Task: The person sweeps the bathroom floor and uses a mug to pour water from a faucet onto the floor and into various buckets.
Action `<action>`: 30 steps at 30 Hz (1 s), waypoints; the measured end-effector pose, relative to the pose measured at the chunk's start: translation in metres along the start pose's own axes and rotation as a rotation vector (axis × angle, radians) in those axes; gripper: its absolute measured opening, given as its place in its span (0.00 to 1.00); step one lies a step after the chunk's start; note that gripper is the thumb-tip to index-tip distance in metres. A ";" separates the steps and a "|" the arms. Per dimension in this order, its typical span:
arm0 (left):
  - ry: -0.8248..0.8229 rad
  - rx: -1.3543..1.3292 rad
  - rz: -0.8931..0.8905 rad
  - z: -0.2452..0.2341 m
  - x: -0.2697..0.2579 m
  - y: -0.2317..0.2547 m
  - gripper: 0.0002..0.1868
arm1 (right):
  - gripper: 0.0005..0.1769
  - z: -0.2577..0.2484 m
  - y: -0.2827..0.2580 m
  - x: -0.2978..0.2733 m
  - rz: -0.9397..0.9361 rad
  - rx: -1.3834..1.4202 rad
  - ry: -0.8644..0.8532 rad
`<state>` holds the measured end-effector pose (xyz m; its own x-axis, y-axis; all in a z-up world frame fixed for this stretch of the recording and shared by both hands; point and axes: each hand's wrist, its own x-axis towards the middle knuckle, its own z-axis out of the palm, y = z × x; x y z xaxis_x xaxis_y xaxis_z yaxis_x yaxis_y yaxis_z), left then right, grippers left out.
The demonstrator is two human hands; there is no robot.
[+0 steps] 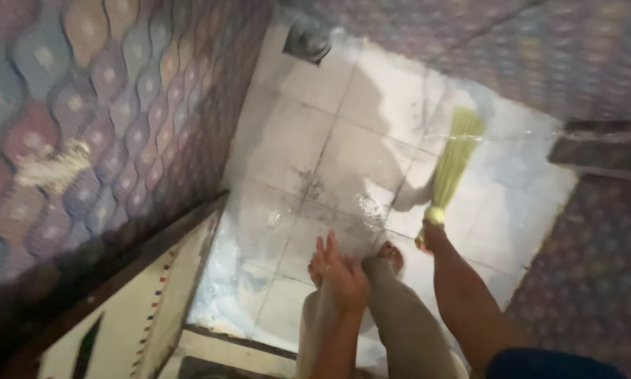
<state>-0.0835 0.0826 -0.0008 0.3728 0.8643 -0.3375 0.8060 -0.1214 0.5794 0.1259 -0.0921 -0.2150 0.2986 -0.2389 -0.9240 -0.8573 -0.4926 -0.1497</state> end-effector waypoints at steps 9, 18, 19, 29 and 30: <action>0.119 0.290 0.407 -0.086 -0.054 -0.021 0.24 | 0.32 -0.183 0.063 -0.133 0.190 0.387 -0.054; -0.378 -0.076 -0.197 -0.261 -0.034 0.045 0.30 | 0.23 -0.259 0.088 -0.342 0.059 0.477 0.001; -0.434 -0.121 -0.258 -0.273 -0.036 0.052 0.29 | 0.23 -0.266 0.086 -0.368 0.011 0.414 0.021; -0.654 0.050 0.308 -0.270 0.050 0.120 0.20 | 0.27 -0.262 0.102 -0.471 -0.117 0.248 0.172; -0.716 0.041 0.328 -0.259 0.064 0.136 0.19 | 0.30 -0.254 0.104 -0.465 -0.093 0.387 0.164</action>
<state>-0.0690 0.2477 0.2486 0.7888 0.2579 -0.5579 0.6145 -0.3456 0.7091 0.0038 -0.2448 0.2884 0.4185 -0.3534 -0.8366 -0.9081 -0.1760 -0.3799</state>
